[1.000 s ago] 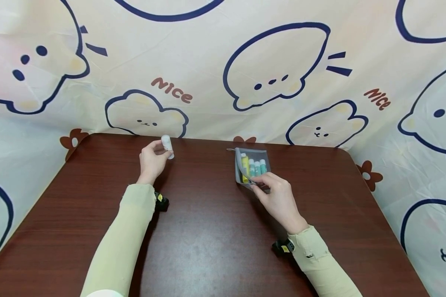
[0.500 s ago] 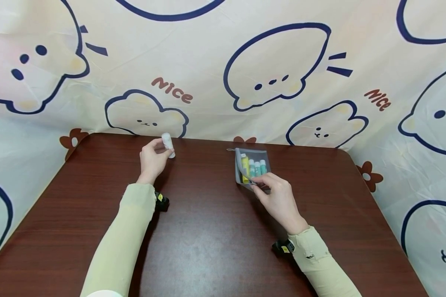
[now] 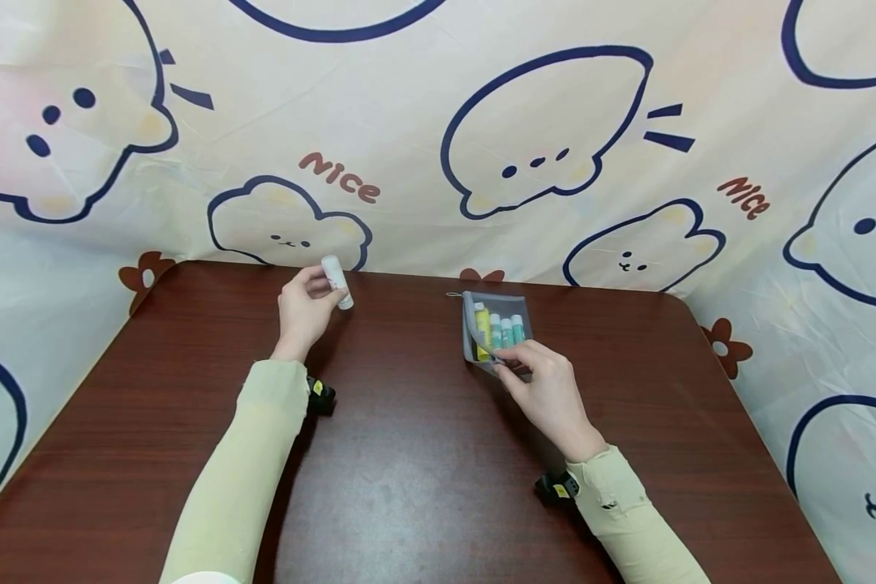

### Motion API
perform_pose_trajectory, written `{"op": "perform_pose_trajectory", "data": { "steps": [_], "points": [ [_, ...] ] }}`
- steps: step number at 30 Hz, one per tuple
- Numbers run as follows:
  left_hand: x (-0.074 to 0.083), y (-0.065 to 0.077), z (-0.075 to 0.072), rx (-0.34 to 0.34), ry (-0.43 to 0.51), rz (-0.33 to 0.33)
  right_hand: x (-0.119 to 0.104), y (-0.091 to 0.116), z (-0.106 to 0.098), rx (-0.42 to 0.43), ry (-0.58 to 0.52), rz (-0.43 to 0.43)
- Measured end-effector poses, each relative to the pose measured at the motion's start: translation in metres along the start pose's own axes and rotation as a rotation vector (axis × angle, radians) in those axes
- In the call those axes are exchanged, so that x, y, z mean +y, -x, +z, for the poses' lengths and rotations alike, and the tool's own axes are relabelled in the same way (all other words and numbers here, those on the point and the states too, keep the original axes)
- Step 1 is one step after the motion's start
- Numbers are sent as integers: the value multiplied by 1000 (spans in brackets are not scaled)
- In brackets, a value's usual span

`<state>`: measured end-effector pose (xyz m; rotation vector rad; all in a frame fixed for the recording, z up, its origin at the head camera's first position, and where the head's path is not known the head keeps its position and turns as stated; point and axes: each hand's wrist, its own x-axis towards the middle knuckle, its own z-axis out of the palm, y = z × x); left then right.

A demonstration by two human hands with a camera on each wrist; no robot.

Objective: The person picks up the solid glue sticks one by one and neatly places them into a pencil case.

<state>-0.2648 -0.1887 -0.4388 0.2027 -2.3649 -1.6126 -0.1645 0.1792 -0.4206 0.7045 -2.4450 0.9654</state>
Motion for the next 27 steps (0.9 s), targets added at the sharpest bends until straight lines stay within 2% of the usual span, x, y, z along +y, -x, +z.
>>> {"op": "perform_pose_trajectory", "data": {
  "steps": [17,27],
  "points": [
    [3,5,-2,-3,12,24,0,0,0,-8,-6,5],
    [13,10,-1,-8,58,45,0,0,0,-7,1,3]
  ]
}}
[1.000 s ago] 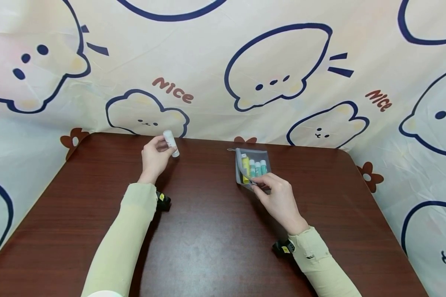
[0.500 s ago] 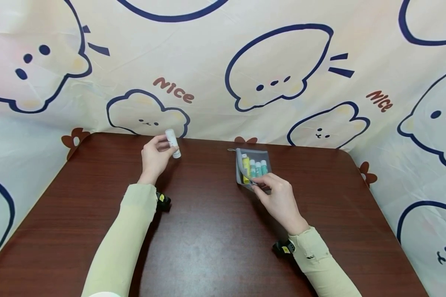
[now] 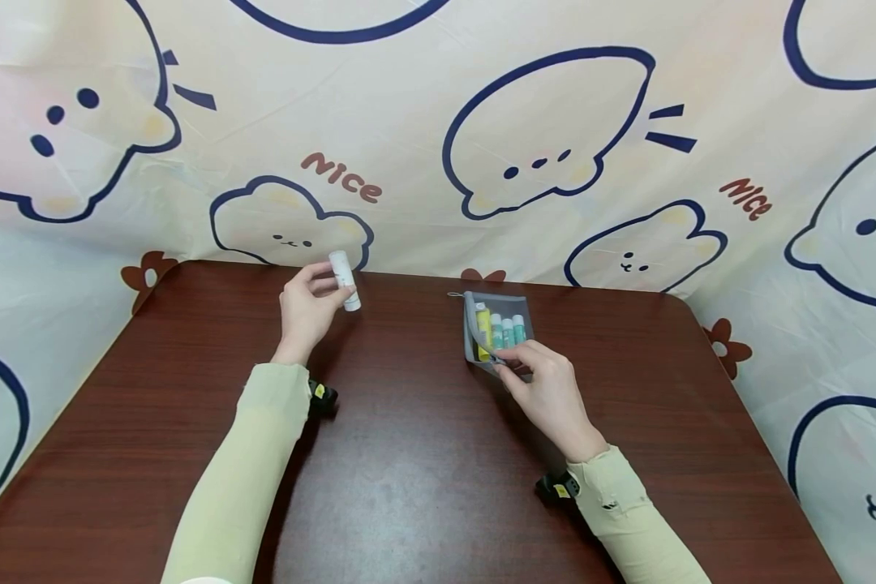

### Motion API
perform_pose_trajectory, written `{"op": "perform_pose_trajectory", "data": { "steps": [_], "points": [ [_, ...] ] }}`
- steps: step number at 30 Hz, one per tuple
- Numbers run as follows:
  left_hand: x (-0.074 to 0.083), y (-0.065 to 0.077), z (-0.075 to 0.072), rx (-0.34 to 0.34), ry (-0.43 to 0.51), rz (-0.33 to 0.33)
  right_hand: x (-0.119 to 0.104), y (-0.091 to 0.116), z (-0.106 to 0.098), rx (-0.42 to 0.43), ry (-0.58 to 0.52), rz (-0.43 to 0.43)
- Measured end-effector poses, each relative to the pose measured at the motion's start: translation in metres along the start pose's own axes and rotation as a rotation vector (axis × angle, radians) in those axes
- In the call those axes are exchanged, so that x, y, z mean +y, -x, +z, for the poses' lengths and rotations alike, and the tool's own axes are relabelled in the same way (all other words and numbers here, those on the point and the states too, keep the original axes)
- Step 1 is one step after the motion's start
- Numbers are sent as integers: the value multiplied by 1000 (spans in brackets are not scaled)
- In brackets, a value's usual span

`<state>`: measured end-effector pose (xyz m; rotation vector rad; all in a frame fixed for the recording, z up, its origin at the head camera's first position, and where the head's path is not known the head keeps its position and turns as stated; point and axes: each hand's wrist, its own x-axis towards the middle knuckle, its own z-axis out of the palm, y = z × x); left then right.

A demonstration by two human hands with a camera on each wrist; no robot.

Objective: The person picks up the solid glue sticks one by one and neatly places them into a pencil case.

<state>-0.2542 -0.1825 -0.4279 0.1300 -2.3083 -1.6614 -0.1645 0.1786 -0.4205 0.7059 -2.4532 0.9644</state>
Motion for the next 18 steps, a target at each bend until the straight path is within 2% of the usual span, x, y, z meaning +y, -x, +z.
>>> {"op": "perform_pose_trajectory", "data": {
  "steps": [6,18],
  "points": [
    [4,2,2,-6,21,-9,0,0,0,2,-5,-1],
    [9,6,10,-29,54,24,0,1,0,5,-7,-5]
  ]
}}
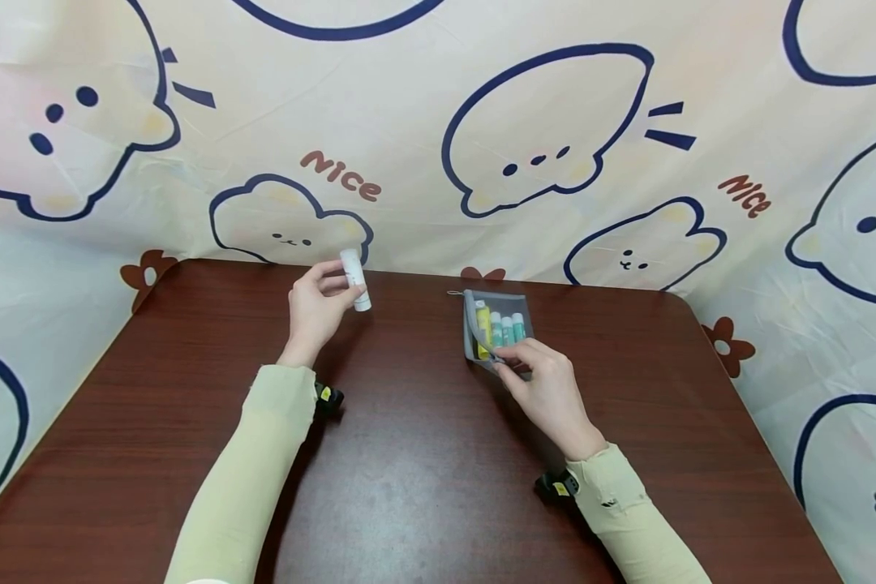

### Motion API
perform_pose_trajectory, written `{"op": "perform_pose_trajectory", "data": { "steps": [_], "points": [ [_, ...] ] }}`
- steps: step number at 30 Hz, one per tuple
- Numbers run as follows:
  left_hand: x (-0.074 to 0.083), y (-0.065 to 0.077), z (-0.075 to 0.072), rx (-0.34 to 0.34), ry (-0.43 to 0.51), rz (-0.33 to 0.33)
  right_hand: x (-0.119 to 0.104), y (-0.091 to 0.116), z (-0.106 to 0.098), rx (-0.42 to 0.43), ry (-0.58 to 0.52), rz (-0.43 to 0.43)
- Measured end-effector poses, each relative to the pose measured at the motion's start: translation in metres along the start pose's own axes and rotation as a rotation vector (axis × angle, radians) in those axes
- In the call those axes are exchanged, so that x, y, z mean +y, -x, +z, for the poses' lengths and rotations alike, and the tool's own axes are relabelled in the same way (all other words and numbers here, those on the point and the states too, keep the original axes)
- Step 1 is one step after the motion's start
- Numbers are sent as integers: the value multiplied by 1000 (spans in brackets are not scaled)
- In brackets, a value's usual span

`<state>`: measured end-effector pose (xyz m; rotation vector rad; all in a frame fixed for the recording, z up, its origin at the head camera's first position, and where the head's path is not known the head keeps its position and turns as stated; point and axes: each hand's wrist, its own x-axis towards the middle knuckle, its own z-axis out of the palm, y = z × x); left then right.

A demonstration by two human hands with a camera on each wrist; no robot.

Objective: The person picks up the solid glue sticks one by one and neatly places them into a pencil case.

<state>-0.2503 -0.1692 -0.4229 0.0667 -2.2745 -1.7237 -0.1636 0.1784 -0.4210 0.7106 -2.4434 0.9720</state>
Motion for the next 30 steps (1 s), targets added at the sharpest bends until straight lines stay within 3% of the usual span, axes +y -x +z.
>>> {"op": "perform_pose_trajectory", "data": {
  "steps": [30],
  "points": [
    [8,18,34,-93,-28,32,-1,-1,-1,6,-4,-7]
  ]
}}
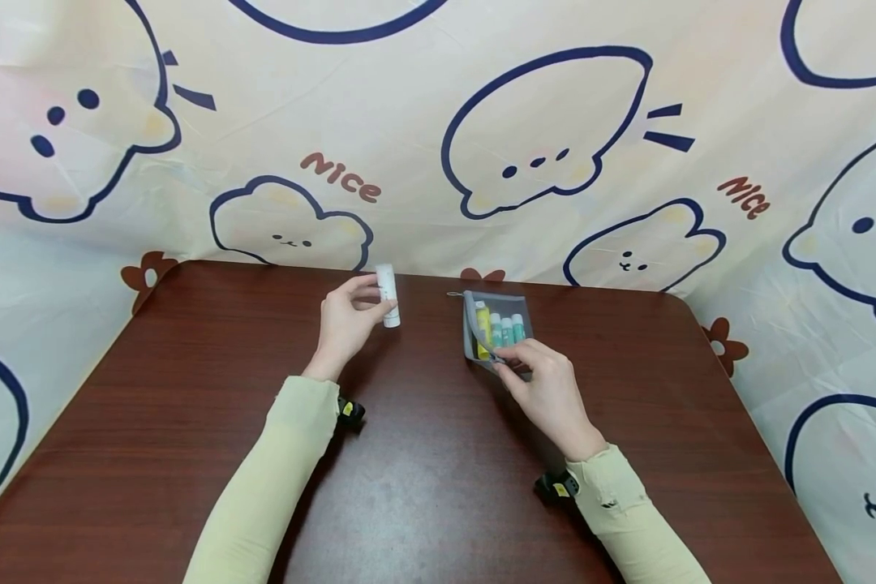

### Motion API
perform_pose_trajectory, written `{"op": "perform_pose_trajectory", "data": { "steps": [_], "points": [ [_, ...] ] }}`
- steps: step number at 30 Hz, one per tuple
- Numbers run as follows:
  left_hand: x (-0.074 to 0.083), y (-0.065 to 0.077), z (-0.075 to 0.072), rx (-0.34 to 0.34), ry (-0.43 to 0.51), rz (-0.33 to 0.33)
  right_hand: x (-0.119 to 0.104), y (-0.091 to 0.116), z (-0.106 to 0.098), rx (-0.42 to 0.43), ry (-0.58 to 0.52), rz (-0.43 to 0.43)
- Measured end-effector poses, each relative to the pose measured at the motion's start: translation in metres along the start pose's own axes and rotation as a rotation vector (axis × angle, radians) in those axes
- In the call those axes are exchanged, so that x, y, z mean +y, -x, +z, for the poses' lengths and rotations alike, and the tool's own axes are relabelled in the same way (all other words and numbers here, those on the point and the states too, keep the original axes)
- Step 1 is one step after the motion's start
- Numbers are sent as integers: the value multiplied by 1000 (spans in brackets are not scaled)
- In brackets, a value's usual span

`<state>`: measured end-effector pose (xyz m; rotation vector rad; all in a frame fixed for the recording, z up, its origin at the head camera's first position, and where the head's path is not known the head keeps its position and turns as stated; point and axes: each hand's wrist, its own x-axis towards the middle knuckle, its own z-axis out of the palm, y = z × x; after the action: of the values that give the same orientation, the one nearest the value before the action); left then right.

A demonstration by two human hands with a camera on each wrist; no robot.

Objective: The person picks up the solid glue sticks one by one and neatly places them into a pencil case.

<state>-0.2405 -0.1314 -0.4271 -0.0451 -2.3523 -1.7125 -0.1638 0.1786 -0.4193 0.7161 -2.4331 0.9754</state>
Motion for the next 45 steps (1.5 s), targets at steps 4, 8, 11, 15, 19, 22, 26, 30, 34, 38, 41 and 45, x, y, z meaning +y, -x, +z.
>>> {"op": "perform_pose_trajectory", "data": {
  "steps": [4,8,11,15,19,22,26,30,34,38,41,45],
  "points": [
    [1,1,4,-12,-2,-5,0,0,0,2,0,3],
    [1,3,8,-25,6,-3,0,0,0,0,2,9],
    [1,3,12,-34,17,-6,0,0,0,-3,3,11],
    [2,5,18,-51,31,-20,0,0,0,-4,7,13],
    [4,6,24,-64,48,-29,0,1,1,-4,4,12],
    [4,7,28,-68,51,-26,1,1,1,-3,1,7],
    [4,7,36,-76,52,-27,1,1,0,-3,-2,3],
    [3,8,44,-89,72,-45,2,1,1,-3,-1,2],
    [3,7,50,-104,98,-63,2,1,1,0,1,-2],
    [4,7,55,-100,115,-74,2,1,1,-1,4,-1],
    [5,7,59,-103,125,-81,3,1,1,-2,6,-2],
    [5,7,67,-122,136,-94,3,1,1,-3,6,-5]
  ]
}}
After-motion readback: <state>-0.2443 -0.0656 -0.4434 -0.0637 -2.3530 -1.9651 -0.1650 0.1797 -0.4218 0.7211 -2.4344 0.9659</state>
